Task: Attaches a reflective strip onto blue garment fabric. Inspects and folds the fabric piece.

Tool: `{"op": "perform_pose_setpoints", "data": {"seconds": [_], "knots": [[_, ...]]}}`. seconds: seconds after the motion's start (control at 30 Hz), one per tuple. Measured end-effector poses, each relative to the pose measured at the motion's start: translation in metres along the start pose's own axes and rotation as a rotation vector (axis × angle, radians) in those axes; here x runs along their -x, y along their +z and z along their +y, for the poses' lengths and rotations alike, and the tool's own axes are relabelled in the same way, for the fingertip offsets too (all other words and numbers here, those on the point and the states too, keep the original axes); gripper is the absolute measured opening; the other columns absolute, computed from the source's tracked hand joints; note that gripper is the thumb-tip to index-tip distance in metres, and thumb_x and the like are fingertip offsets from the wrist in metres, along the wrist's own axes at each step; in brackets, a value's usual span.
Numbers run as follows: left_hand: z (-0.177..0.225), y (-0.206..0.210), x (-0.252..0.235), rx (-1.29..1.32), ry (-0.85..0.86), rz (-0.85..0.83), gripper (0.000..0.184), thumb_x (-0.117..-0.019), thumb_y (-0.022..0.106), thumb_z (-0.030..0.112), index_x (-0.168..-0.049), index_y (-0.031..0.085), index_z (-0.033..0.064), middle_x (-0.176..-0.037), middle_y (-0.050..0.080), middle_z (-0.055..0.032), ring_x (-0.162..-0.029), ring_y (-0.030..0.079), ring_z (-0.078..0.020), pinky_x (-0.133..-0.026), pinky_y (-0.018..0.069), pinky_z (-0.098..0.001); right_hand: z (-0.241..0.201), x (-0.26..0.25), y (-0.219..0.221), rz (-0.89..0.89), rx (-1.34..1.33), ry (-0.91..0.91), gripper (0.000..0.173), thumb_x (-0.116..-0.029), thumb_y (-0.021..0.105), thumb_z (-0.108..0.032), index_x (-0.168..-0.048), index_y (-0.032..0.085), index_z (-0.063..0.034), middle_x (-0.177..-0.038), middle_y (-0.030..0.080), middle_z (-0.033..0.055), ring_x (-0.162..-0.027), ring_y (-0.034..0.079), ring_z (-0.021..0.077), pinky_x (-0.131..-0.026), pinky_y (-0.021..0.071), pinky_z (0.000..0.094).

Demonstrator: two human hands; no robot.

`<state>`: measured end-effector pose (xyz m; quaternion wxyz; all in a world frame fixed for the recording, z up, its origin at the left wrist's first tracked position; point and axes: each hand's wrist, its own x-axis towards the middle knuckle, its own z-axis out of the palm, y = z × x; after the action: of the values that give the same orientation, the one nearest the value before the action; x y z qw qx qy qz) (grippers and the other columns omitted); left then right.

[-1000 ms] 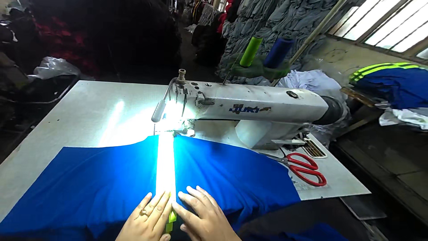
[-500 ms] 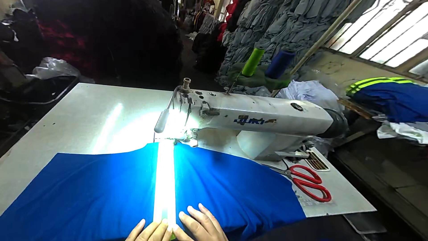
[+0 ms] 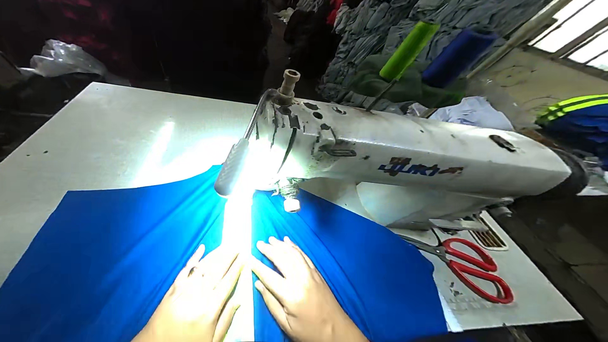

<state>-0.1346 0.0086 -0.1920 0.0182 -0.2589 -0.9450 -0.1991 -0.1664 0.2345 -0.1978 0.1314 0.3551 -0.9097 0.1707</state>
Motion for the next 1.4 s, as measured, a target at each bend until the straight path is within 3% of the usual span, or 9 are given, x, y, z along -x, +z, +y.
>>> {"op": "perform_pose_setpoints", "data": {"seconds": [0.27,0.5,0.57,0.63,0.7,0.93,1.1,1.2,1.4], "knots": [[-0.04,0.005,-0.052,-0.082,-0.015,0.061,0.053,-0.1022,0.035,0.038,-0.142,0.062,0.0162,-0.149,0.057,-0.0014,-0.141,0.051,-0.0199,-0.116,0.0385,-0.056,0.037,-0.046,0.006,-0.079,0.035,0.017,0.039,-0.1059,0.044,-0.036,-0.132,0.071,-0.027,-0.136,0.068,0.0016,-0.133,0.059,0.0239,-0.112,0.0457,0.0465],[-0.058,-0.012,-0.069,-0.085,-0.005,-0.156,0.059,-0.1056,0.029,0.048,-0.158,0.042,0.0242,-0.168,0.03,0.0031,-0.156,0.024,-0.0164,-0.125,0.0175,-0.0567,0.024,-0.057,-0.004,-0.11,0.076,0.095,0.037,-0.1058,0.046,-0.033,-0.13,0.072,-0.0259,-0.135,0.068,0.0031,-0.133,0.058,0.0264,-0.112,0.0445,0.0515],[-0.049,-0.008,-0.052,-0.093,0.117,-0.027,0.055,-0.1052,0.034,0.045,-0.149,0.054,0.0188,-0.16,0.045,-0.0031,-0.151,0.038,-0.0243,-0.119,0.0287,-0.0633,0.006,-0.034,-0.003,0.015,0.084,0.028,0.032,-0.1031,0.051,-0.031,-0.118,0.077,-0.0239,-0.127,0.072,0.0027,-0.123,0.066,0.027,-0.105,0.0508,0.0509],[-0.028,-0.008,-0.028,-0.085,0.227,0.065,0.042,-0.1031,0.048,0.036,-0.134,0.067,0.0133,-0.142,0.063,-0.0062,-0.134,0.058,-0.0263,-0.108,0.0448,-0.06,-0.011,-0.007,-0.004,0.023,0.063,0.008,0.029,-0.1019,0.054,-0.032,-0.117,0.078,-0.0249,-0.127,0.073,0.0041,-0.122,0.066,0.029,-0.103,0.0517,0.0505],[0.001,-0.018,-0.002,-0.017,0.203,0.049,0.03,-0.1033,0.054,0.015,-0.128,0.069,0.0059,-0.132,0.069,-0.0111,-0.122,0.067,-0.0301,-0.102,0.0512,-0.0549,-0.026,0.015,-0.011,-0.036,0.0,0.04,0.027,-0.1013,0.058,-0.03,-0.12,0.077,-0.0241,-0.129,0.072,0.0054,-0.123,0.065,0.0305,-0.105,0.05,0.05],[0.011,-0.01,0.027,0.123,0.075,-0.02,0.043,-0.1076,0.046,0.029,-0.139,0.061,0.0041,-0.144,0.061,-0.0141,-0.138,0.054,-0.0303,-0.117,0.0336,-0.0599,-0.03,0.025,-0.013,-0.06,-0.022,0.072,0.027,-0.1022,0.058,-0.029,-0.121,0.076,-0.0241,-0.13,0.071,0.0048,-0.125,0.064,0.0287,-0.109,0.047,0.0477],[-0.015,-0.01,-0.003,0.045,0.095,0.038,0.049,-0.1053,0.046,0.038,-0.143,0.059,0.0105,-0.15,0.057,-0.006,-0.142,0.051,-0.0227,-0.118,0.0342,-0.0591,-0.005,-0.006,0.002,0.041,0.047,0.026,0.03,-0.0998,0.054,-0.031,-0.118,0.078,-0.0282,-0.128,0.072,0.0033,-0.122,0.065,0.0277,-0.103,0.0518,0.0482],[-0.04,0.006,-0.019,-0.018,0.137,0.148,0.053,-0.1046,0.039,0.046,-0.142,0.061,0.0168,-0.149,0.058,0.0003,-0.142,0.05,-0.017,-0.117,0.037,-0.0554,0.006,-0.024,0.002,-0.025,0.014,0.082,0.032,-0.1026,0.051,-0.033,-0.124,0.075,-0.0303,-0.133,0.069,0.0018,-0.128,0.061,0.0267,-0.106,0.0498,0.0489],[-0.044,-0.007,-0.033,0.0,0.097,0.006,0.057,-0.1048,0.037,0.049,-0.147,0.057,0.0154,-0.154,0.053,-0.0013,-0.145,0.046,-0.0193,-0.12,0.031,-0.0564,-0.014,0.004,-0.019,-0.169,-0.029,0.195,0.051,-0.1015,0.05,-0.05,-0.145,0.06,-0.0255,-0.151,0.055,0.0104,-0.143,0.048,0.0345,-0.117,0.0377,0.0563]]}}
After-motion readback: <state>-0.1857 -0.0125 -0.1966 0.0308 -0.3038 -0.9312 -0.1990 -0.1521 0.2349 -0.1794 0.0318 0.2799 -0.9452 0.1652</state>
